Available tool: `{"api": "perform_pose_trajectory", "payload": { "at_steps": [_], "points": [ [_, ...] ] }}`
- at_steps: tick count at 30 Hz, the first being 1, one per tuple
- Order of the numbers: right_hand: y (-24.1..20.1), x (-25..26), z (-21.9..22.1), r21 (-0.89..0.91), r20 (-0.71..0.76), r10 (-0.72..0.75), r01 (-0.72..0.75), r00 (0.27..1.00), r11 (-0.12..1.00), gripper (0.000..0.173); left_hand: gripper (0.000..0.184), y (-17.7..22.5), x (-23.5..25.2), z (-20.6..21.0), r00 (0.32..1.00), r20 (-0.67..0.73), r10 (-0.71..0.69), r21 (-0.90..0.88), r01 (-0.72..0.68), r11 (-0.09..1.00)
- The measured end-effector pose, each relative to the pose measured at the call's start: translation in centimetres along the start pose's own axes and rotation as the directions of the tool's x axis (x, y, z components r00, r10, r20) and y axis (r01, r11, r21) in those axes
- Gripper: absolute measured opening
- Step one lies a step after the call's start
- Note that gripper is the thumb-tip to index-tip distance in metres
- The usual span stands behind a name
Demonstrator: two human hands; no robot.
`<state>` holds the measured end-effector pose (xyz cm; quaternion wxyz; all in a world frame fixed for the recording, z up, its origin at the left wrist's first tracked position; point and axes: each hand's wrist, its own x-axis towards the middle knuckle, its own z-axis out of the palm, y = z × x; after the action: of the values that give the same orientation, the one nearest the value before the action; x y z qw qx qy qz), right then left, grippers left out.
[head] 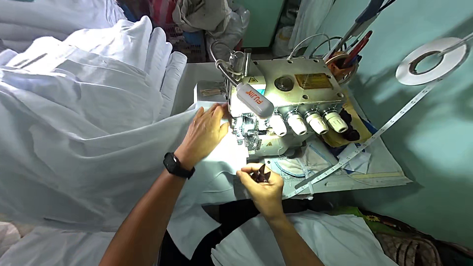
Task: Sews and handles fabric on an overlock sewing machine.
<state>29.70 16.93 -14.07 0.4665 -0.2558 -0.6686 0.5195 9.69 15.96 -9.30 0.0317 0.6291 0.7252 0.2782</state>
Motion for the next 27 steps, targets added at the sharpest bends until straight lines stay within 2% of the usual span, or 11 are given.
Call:
{"api": "perform_pose_trajectory", "payload": {
  "at_steps": [4, 6, 8, 12, 15, 17, 19, 21, 23, 25, 27],
  "points": [
    [1.3, 2.3, 0.4, -0.259, -0.019, -0.199, 0.188, 0.98, 0.948, 0.011, 0.04, -0.6, 2.7, -1.0, 0.992, 0.022, -0.121, -0.01, 0.122, 0.993],
    [1.8, 2.8, 0.9, -0.416, -0.048, -0.269, 0.225, 0.962, 0.881, 0.014, 0.047, -1.3, 3.8, -1.3, 0.978, 0.029, -0.206, 0.014, 0.206, 0.978],
    [1.8, 2.9, 1.4, -0.47, -0.062, -0.3, 0.238, 0.952, 0.85, 0.015, 0.056, -2.6, 4.7, -1.3, 0.953, 0.01, -0.304, -0.01, 0.304, 0.953],
    [1.8, 1.1, 1.4, -0.325, 0.003, -0.334, 0.317, 0.943, 0.891, 0.014, 0.064, -4.9, 5.1, -1.1, 0.876, -0.088, -0.475, -0.252, 0.442, 0.861],
    [2.5, -1.2, 0.1, -0.232, 0.136, -0.306, 0.331, 0.942, 0.915, 0.013, 0.066, -4.1, 3.1, -3.0, 0.831, -0.157, -0.534, -0.386, 0.446, 0.808],
    [3.4, -2.5, -0.9, -0.254, 0.186, -0.256, 0.298, 0.949, 0.92, 0.013, 0.071, -2.1, 0.4, -4.9, 0.86, -0.207, -0.466, -0.425, 0.35, 0.835],
    [3.7, -3.1, -1.6, -0.284, 0.232, -0.228, 0.29, 0.946, 0.914, 0.014, 0.069, 0.0, -3.6, -6.4, 0.936, -0.269, -0.227, -0.336, 0.13, 0.933],
    [3.3, -3.1, -1.8, -0.298, 0.259, -0.233, 0.307, 0.937, 0.904, 0.019, 0.052, 1.7, -7.8, -7.1, 0.961, -0.277, 0.008, -0.198, -0.065, 0.978],
    [2.3, -2.9, -1.6, -0.3, 0.28, -0.252, 0.334, 0.926, 0.894, 0.04, 0.022, 2.4, -11.0, -6.5, 0.937, -0.303, 0.175, -0.094, -0.212, 0.973],
    [0.9, -2.7, -1.1, -0.322, 0.321, -0.28, 0.382, 0.905, 0.866, 0.067, 0.016, 2.9, -14.0, -5.5, 0.935, -0.268, 0.233, -0.061, -0.258, 0.964],
    [-0.1, -2.9, -0.4, -0.326, 0.357, -0.307, 0.426, 0.882, 0.844, 0.07, 0.014, 3.0, -16.7, -4.2, 0.945, -0.252, 0.209, -0.056, -0.229, 0.972]
  ]
}}
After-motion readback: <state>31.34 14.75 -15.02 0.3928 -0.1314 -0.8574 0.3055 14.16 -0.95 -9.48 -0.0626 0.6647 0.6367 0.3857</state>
